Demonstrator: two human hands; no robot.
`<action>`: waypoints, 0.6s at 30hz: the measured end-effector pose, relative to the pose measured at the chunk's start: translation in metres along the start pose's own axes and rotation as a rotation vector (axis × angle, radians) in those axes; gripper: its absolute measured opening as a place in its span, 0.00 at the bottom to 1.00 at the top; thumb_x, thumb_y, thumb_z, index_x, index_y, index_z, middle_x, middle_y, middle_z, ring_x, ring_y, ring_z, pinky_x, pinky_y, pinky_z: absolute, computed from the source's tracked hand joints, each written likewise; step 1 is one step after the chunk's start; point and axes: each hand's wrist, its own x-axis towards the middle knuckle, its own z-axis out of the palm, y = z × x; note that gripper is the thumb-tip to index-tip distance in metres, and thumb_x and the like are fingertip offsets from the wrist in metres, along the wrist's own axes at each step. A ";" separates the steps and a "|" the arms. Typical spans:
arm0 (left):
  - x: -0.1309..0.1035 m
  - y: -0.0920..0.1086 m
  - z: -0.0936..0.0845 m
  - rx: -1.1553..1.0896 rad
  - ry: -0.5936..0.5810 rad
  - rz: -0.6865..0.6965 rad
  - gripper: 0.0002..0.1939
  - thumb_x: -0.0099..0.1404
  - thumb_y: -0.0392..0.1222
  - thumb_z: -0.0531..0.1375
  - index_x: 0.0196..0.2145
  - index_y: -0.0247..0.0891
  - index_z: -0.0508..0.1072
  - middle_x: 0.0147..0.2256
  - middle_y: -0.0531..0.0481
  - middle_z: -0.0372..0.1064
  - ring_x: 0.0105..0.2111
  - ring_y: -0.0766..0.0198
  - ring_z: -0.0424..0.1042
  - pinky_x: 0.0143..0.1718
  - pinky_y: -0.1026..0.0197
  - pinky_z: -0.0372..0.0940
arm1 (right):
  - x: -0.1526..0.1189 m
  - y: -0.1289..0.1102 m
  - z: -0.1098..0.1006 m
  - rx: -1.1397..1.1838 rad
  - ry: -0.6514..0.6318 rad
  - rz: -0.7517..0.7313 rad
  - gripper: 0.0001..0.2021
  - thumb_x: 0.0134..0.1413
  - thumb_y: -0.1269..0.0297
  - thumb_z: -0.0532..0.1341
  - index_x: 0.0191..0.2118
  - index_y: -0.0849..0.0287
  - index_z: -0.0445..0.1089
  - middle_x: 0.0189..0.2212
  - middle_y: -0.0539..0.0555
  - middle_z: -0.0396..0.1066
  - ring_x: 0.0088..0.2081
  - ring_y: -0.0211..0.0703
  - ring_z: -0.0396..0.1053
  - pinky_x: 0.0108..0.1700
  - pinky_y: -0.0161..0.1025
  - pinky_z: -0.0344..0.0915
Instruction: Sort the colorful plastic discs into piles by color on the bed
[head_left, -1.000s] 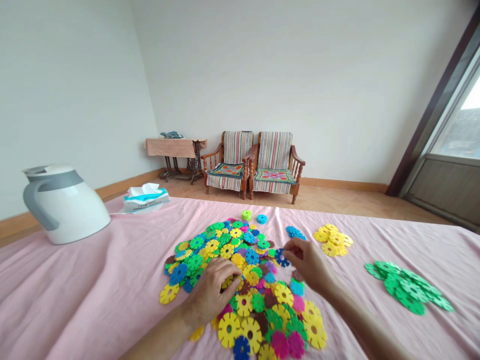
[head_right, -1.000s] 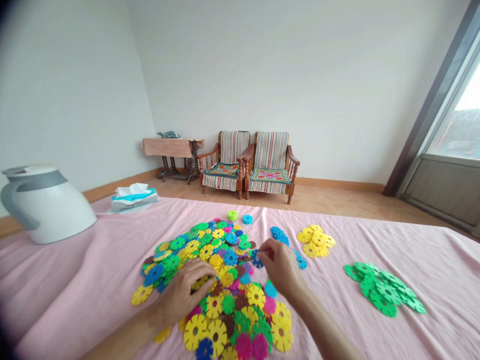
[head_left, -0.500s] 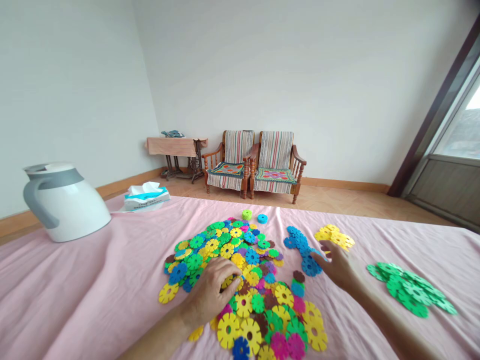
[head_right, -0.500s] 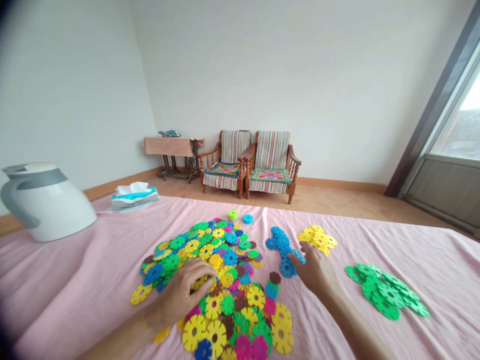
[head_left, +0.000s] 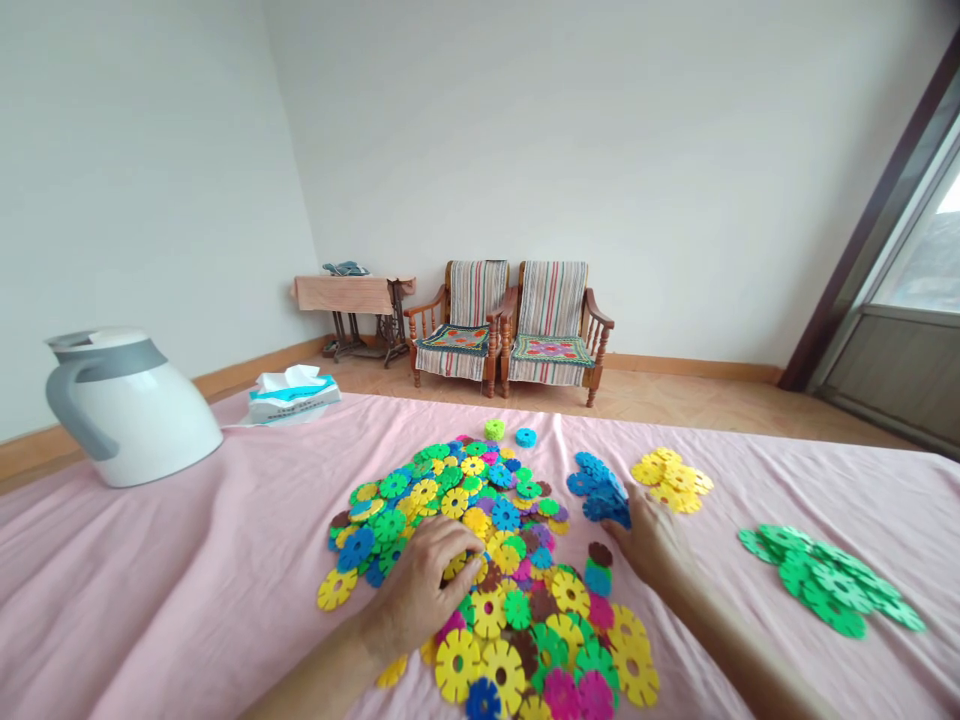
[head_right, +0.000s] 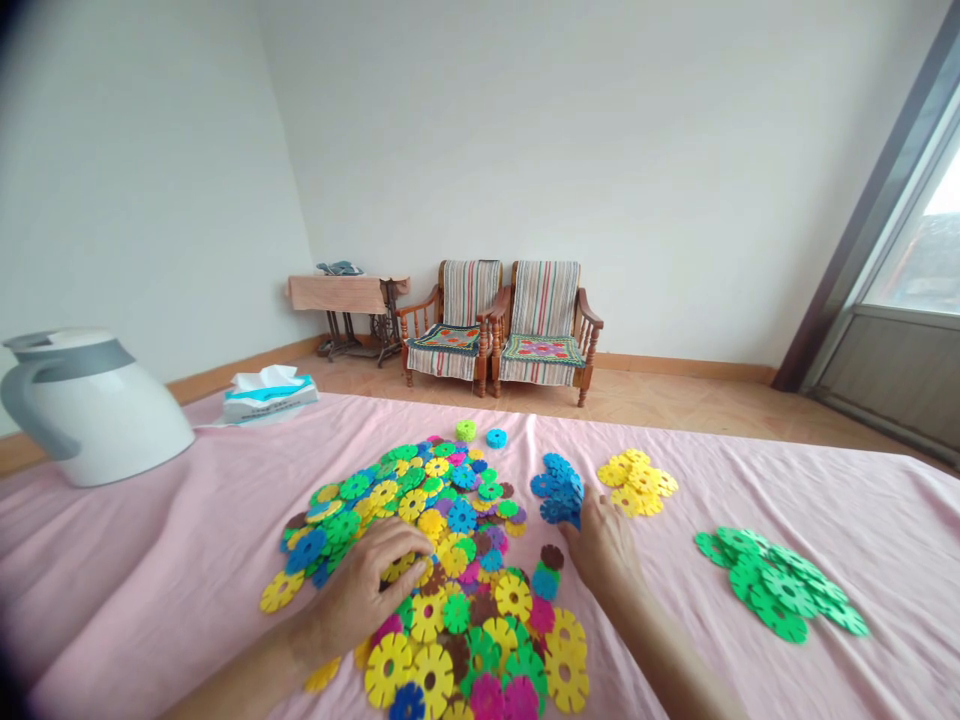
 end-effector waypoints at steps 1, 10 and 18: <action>0.000 0.000 0.000 -0.001 -0.001 0.001 0.05 0.65 0.35 0.57 0.36 0.41 0.72 0.34 0.51 0.73 0.38 0.60 0.71 0.44 0.57 0.63 | 0.004 -0.003 0.002 -0.003 0.007 0.003 0.23 0.47 0.62 0.59 0.51 0.63 0.66 0.38 0.62 0.74 0.43 0.57 0.71 0.43 0.47 0.64; -0.003 -0.002 0.001 -0.003 -0.008 0.002 0.05 0.66 0.36 0.56 0.37 0.41 0.73 0.35 0.49 0.73 0.38 0.59 0.71 0.45 0.55 0.64 | 0.011 -0.010 0.004 -0.051 0.041 -0.058 0.23 0.50 0.62 0.57 0.53 0.62 0.63 0.38 0.59 0.71 0.39 0.52 0.71 0.39 0.44 0.65; -0.001 0.000 0.000 0.009 0.077 -0.026 0.07 0.65 0.37 0.56 0.38 0.41 0.74 0.37 0.48 0.74 0.40 0.58 0.72 0.46 0.54 0.66 | -0.046 -0.018 -0.018 0.223 0.016 -0.176 0.15 0.61 0.55 0.49 0.47 0.55 0.64 0.39 0.55 0.70 0.30 0.42 0.71 0.33 0.39 0.66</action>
